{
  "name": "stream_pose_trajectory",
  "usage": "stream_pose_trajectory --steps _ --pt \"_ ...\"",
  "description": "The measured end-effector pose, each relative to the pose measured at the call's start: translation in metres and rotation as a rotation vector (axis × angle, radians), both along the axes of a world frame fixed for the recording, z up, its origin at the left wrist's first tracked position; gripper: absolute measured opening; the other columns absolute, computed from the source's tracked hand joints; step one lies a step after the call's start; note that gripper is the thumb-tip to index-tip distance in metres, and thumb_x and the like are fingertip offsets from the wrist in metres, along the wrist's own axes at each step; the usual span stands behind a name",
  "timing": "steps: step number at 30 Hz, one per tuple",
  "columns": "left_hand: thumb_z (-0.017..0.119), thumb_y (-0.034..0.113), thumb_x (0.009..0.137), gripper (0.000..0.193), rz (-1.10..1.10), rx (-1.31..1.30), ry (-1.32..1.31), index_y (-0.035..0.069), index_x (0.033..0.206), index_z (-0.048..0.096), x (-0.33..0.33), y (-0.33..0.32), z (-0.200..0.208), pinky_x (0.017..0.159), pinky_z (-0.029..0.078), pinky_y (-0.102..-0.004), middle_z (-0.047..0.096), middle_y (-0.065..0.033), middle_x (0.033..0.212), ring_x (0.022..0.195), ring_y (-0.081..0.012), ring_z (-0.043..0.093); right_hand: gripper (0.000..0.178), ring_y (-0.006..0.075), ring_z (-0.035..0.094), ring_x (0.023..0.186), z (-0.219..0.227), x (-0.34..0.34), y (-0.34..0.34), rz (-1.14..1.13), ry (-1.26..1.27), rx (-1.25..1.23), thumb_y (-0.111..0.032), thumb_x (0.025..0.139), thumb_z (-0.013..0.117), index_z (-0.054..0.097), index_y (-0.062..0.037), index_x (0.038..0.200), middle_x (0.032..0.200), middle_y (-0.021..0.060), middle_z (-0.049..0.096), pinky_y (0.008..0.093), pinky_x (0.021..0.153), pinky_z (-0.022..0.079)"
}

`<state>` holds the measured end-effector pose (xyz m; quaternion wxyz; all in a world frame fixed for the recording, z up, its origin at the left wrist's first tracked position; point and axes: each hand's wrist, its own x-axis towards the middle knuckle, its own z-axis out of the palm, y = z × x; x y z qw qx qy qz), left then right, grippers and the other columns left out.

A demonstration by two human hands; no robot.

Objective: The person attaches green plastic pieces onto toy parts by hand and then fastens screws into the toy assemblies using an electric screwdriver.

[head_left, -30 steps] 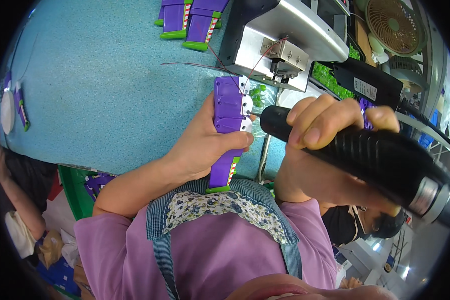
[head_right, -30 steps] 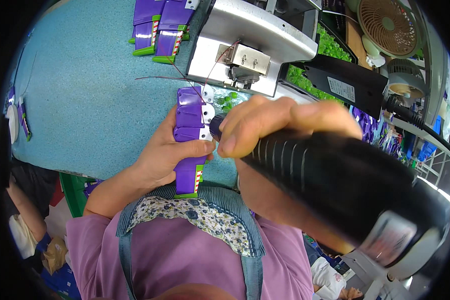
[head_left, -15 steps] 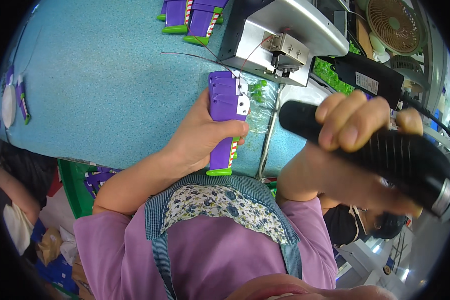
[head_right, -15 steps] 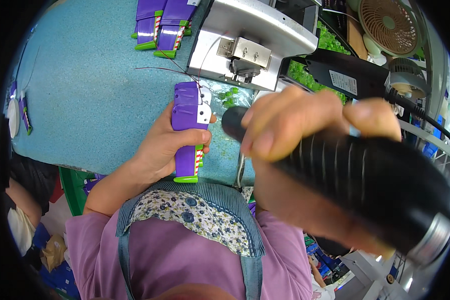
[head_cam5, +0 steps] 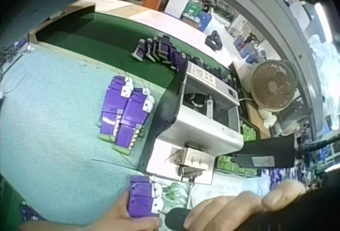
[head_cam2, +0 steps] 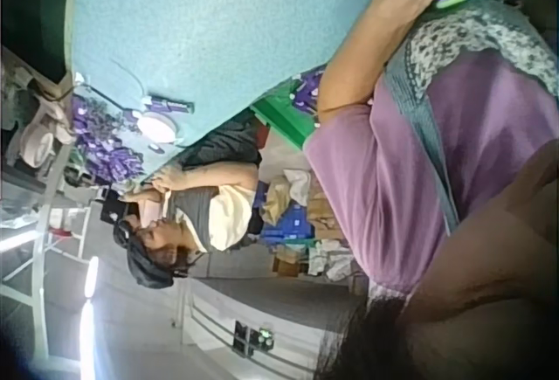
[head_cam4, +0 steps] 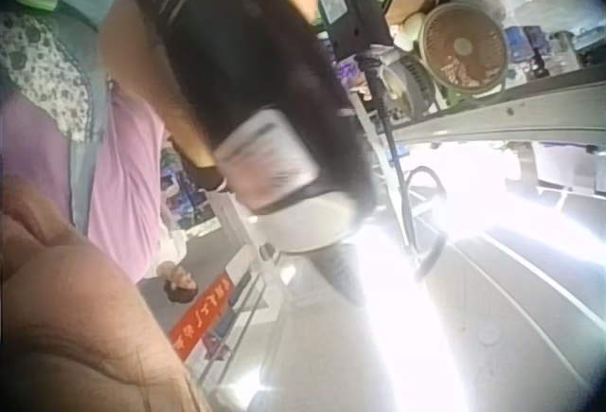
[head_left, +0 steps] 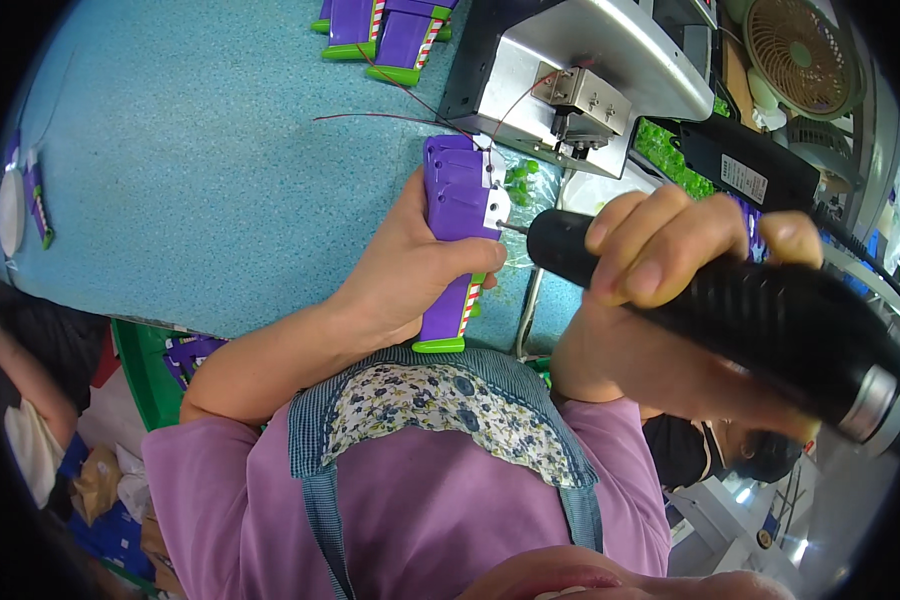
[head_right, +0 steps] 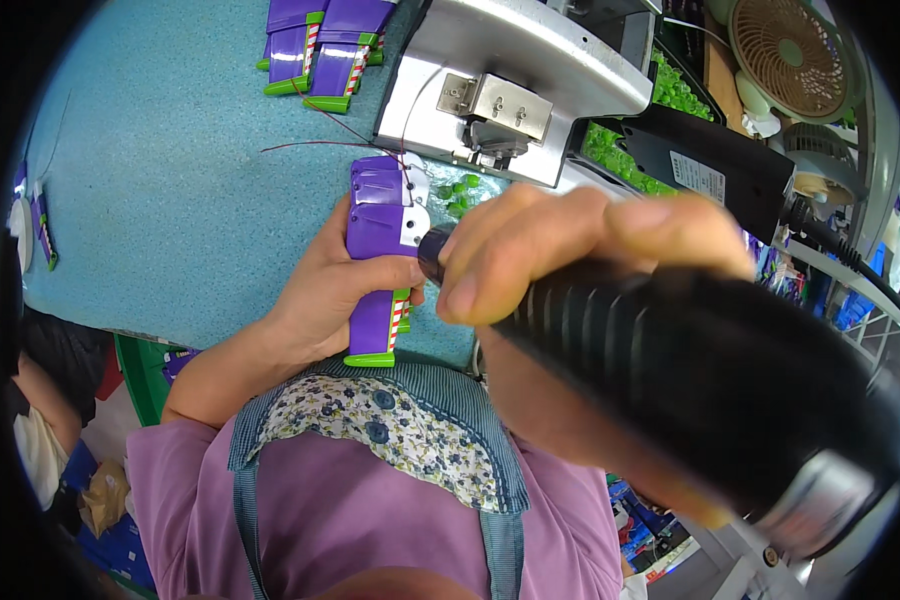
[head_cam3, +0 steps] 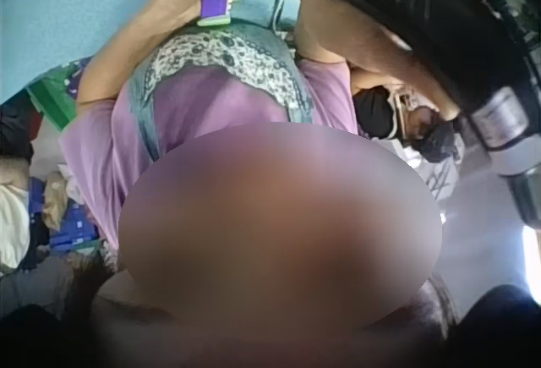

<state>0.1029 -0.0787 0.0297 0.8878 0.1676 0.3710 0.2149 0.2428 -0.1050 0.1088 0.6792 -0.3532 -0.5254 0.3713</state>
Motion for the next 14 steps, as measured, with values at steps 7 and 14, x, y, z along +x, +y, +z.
stream_pose_trajectory --steps 7,14 --pt "0.069 0.000 0.078 0.051 -0.015 0.029 -0.028 0.005 0.119 0.038 0.001 -0.006 -0.003 0.056 0.048 -0.0288 0.056 -0.0063 0.087 0.066 -0.0135 0.057 0.097 0.0260 0.052 0.061 -0.002 0.048 0.039 0.009 -0.078 0.201 -0.087 0.074 0.028 0.051 -0.0055 0.122 0.079 0.0176 0.060 0.0415 0.062 0.042" --pt "0.070 0.005 0.079 0.064 -0.139 0.162 -0.074 0.007 0.131 0.032 -0.001 -0.016 -0.010 0.059 0.048 -0.0291 0.055 -0.0083 0.088 0.067 -0.0158 0.057 0.096 0.0237 0.051 0.055 0.002 0.022 0.011 0.079 -0.046 0.157 -0.085 0.076 0.028 0.048 -0.0053 0.126 0.079 0.0171 0.060 0.0402 0.061 0.043"
